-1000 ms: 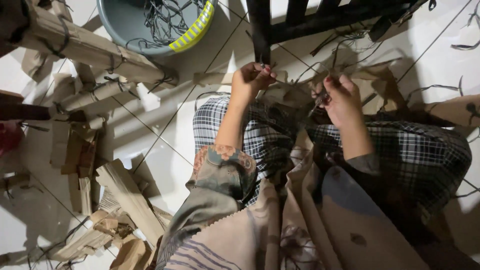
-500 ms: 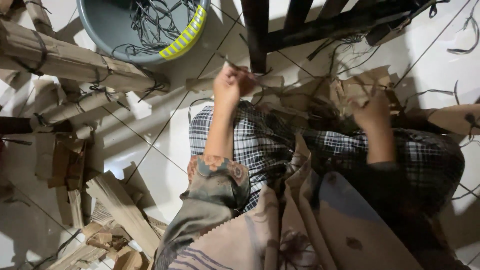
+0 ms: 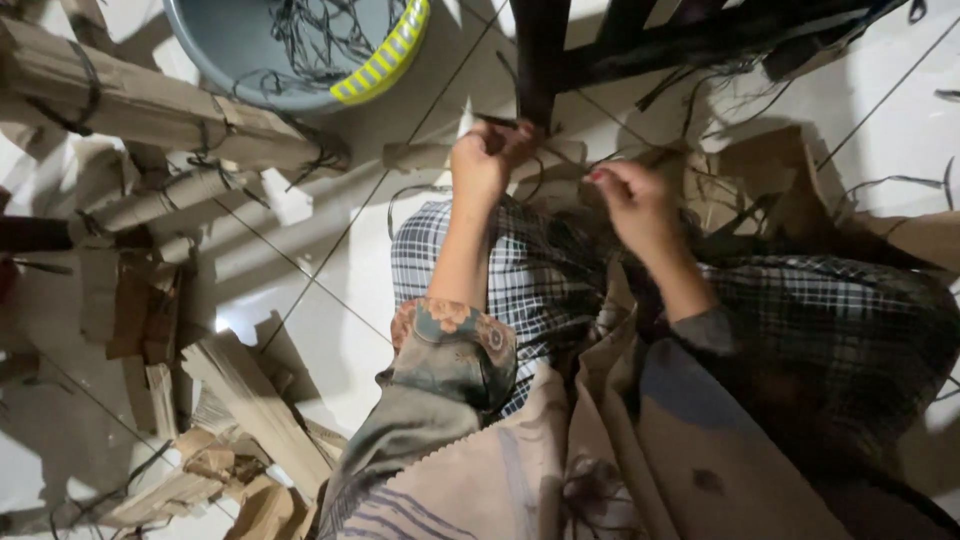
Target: Wrapping a chair leg with protective cardboard and securing it with wire ties for shipping or storage.
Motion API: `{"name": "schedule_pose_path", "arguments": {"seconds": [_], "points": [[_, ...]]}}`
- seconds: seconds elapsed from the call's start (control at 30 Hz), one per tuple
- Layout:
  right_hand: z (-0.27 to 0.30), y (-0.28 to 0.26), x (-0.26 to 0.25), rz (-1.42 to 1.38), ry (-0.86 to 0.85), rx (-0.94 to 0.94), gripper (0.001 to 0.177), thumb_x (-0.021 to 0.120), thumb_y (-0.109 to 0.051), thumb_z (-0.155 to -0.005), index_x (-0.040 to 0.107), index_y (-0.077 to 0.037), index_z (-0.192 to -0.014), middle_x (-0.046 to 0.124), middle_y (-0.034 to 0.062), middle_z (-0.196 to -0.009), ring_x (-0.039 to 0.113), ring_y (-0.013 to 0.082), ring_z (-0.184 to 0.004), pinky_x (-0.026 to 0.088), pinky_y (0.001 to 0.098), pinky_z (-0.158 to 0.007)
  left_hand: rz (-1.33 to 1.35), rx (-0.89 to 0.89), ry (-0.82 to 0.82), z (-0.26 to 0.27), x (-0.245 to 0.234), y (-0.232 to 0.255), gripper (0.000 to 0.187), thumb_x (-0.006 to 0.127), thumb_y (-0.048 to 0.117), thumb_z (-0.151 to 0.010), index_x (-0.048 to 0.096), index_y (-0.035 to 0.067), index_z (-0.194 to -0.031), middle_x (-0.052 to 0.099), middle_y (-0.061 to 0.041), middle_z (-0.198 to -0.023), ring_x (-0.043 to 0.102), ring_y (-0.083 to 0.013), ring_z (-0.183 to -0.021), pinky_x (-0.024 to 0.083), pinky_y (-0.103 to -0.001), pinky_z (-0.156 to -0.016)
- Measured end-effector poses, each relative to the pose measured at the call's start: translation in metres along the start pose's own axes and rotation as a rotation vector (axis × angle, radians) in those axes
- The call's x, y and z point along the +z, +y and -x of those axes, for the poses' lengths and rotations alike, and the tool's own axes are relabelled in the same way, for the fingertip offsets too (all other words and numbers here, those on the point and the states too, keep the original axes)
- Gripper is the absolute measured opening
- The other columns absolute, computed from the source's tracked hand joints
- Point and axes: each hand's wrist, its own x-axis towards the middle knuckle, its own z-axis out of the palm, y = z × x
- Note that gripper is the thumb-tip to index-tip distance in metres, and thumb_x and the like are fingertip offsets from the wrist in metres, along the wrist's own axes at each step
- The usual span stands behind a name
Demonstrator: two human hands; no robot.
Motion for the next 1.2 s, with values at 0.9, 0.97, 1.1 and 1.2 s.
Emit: {"name": "schedule_pose_path", "arguments": {"seconds": [0.9,0.97,1.1,1.2], "points": [[-0.033,0.166,0.035,0.744,-0.347,0.740,0.027,0.056,-0.016,-0.106,0.076,0.000,-0.097,0.070,0.0221,-0.102,0.068,0.0419,-0.093,0.057,0.0525,-0.072,0.030,0.481,0.062,0.061,-0.033,0.042,0.022,0.055,-0.002,-0.093,0.066,0.012,-0.106,0.071,-0.009,-0.119,0.068,-0.0234,-0.123,0.052,-0.036,-0.111],[-0.020,0.102,0.019,0.519,-0.387,0.831,0.042,0.044,-0.036,-0.111,0.072,-0.005,-0.105,0.068,0.0223,-0.100,0.062,0.0452,-0.086,0.047,0.0544,-0.073,-0.054,0.535,0.060,0.067,-0.032,0.044,0.024,0.056,-0.004,-0.090,0.066,0.013,-0.104,0.073,-0.008,-0.118,0.069,-0.0240,-0.119,0.051,-0.035,-0.108],[-0.029,0.106,0.024,0.699,-0.358,0.566,0.053,0.078,-0.033,-0.085,0.067,-0.013,-0.132,0.066,0.0189,-0.129,0.064,0.0432,-0.120,0.056,0.0618,-0.089,-0.102,0.653,0.138,0.087,-0.024,0.026,0.031,0.065,-0.009,-0.083,0.070,0.010,-0.106,0.074,-0.012,-0.107,0.069,-0.0346,-0.112,0.052,-0.045,-0.103],[-0.008,0.194,0.002,0.762,-0.248,0.183,0.047,0.044,-0.059,-0.103,0.044,-0.037,-0.145,0.063,0.0107,-0.140,0.061,0.0385,-0.127,0.042,0.0638,-0.103,-0.274,0.765,0.133,0.115,-0.029,0.019,0.033,0.070,-0.011,-0.080,0.069,0.004,-0.109,0.071,-0.021,-0.113,0.066,-0.0403,-0.116,0.052,-0.049,-0.104]]}}
